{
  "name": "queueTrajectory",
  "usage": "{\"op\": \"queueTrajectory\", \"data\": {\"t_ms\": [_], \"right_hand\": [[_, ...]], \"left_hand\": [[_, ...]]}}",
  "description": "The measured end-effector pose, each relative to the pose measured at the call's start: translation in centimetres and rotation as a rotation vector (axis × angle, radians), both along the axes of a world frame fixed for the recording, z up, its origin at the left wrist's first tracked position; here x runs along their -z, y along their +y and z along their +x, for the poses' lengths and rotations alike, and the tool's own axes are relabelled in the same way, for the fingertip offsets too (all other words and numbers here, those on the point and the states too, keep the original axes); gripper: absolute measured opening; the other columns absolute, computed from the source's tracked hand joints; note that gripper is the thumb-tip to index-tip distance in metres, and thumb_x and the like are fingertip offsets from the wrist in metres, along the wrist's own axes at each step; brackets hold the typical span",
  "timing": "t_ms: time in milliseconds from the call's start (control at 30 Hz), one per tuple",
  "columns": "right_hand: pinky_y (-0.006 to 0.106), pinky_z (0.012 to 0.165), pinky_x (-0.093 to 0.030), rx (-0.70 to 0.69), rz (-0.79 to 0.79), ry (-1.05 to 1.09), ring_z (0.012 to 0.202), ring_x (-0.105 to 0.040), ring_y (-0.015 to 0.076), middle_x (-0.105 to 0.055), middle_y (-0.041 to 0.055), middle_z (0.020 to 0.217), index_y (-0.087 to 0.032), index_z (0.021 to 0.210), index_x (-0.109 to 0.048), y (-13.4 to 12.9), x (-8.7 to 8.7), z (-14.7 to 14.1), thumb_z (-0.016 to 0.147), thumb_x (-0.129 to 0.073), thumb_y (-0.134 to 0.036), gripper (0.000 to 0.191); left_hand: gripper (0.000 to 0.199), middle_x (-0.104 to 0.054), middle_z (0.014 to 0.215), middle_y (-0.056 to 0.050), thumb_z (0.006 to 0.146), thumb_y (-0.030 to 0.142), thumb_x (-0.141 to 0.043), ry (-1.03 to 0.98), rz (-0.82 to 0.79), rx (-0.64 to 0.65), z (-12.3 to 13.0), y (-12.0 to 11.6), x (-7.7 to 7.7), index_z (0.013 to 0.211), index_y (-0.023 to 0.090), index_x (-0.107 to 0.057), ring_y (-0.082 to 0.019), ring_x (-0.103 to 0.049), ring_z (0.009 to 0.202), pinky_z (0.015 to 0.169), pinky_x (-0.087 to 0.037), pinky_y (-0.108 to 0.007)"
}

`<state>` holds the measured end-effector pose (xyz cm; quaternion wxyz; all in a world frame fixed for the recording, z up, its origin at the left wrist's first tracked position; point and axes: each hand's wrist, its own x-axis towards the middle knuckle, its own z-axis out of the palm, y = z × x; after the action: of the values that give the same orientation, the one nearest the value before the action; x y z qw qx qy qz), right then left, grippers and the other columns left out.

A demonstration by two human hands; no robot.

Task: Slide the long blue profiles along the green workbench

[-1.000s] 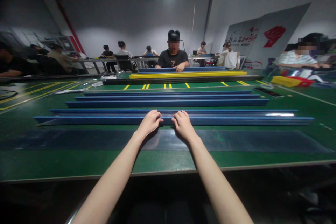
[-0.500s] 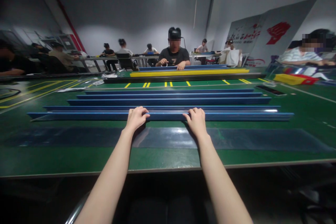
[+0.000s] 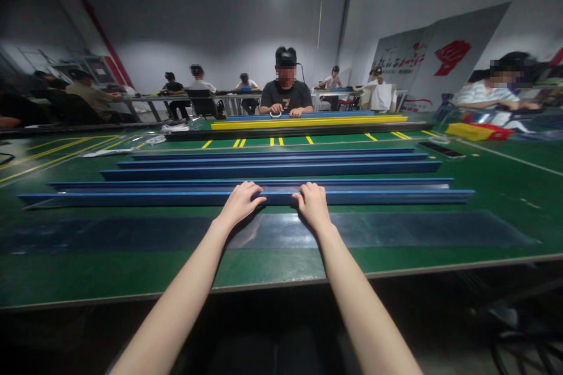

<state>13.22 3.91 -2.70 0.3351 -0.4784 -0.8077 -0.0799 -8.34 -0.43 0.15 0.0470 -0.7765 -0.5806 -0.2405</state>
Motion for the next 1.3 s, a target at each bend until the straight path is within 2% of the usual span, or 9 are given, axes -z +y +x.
{"op": "queueTrajectory", "data": {"t_ms": [233,467,633,867,1067,1167,1300], "right_hand": [[0.030,0.076,-0.031,-0.108,-0.062,0.039,0.083,-0.050,0.0181,-0.059,0.0045,0.081,-0.018,0.077,-0.057,-0.1,-0.4,-0.9,0.086,-0.045,-0.032,0.020],[0.033,0.088,-0.034,-0.176,-0.101,-0.033,0.099,-0.049,0.0206,-0.060,0.0088,0.104,-0.017,0.109,-0.055,-0.3,-0.4,-0.5,0.087,-0.040,-0.031,0.030],[0.033,0.092,-0.034,-0.192,-0.150,-0.139,0.106,-0.048,0.0209,-0.058,0.0100,0.114,-0.016,0.119,-0.051,0.2,-1.5,-0.8,0.084,-0.045,-0.029,0.037],[0.032,0.086,-0.038,-0.208,-0.232,-0.352,0.101,-0.054,0.0213,-0.059,0.0124,0.111,-0.014,0.117,-0.053,2.0,-3.5,-2.5,0.084,-0.046,-0.027,0.036],[0.030,0.086,-0.039,-0.282,-0.257,-0.305,0.101,-0.054,0.0189,-0.060,0.0099,0.109,-0.017,0.119,-0.053,4.1,-3.6,-2.2,0.088,-0.039,-0.033,0.037],[0.029,0.086,-0.039,-0.283,-0.204,-0.243,0.102,-0.052,0.0184,-0.059,0.0085,0.110,-0.019,0.114,-0.056,5.5,-3.5,-1.2,0.089,-0.037,-0.036,0.036],[0.033,0.086,-0.036,-0.141,-0.063,-0.243,0.105,-0.048,0.0223,-0.057,0.0111,0.114,-0.016,0.113,-0.056,7.4,-3.4,0.3,0.088,-0.037,-0.038,0.038]], "left_hand": [[0.004,-0.063,0.092,-0.004,0.082,0.022,-0.053,-0.014,-0.022,-0.068,-0.5,0.6,0.4,0.079,0.019,-0.054,-0.020,-0.054,0.092,0.079,-0.033,-0.033],[0.009,-0.062,0.089,-0.002,0.081,0.023,-0.051,-0.065,-0.058,-0.090,-1.7,2.0,0.6,0.073,0.019,-0.052,-0.019,-0.053,0.092,0.080,-0.030,-0.034],[0.008,-0.061,0.089,-0.002,0.080,0.025,-0.052,-0.072,-0.073,-0.109,-2.8,3.2,0.8,0.074,0.019,-0.053,-0.018,-0.053,0.090,0.081,-0.028,-0.034],[0.009,-0.061,0.087,-0.001,0.078,0.026,-0.053,-0.076,-0.119,-0.143,-4.8,4.6,0.6,0.073,0.019,-0.054,-0.019,-0.053,0.090,0.083,-0.027,-0.035],[0.010,-0.060,0.088,-0.002,0.079,0.027,-0.052,-0.055,-0.147,-0.138,-5.4,5.6,0.2,0.074,0.018,-0.054,-0.019,-0.053,0.090,0.083,-0.028,-0.035],[0.009,-0.059,0.088,-0.003,0.080,0.027,-0.052,-0.024,-0.145,-0.151,-5.4,5.9,0.4,0.078,0.019,-0.054,-0.020,-0.052,0.091,0.084,-0.028,-0.036],[0.014,-0.057,0.090,-0.002,0.083,0.033,-0.049,-0.003,-0.123,-0.109,-5.4,5.8,0.5,0.082,0.019,-0.054,-0.019,-0.050,0.092,0.085,-0.029,-0.037]]}}
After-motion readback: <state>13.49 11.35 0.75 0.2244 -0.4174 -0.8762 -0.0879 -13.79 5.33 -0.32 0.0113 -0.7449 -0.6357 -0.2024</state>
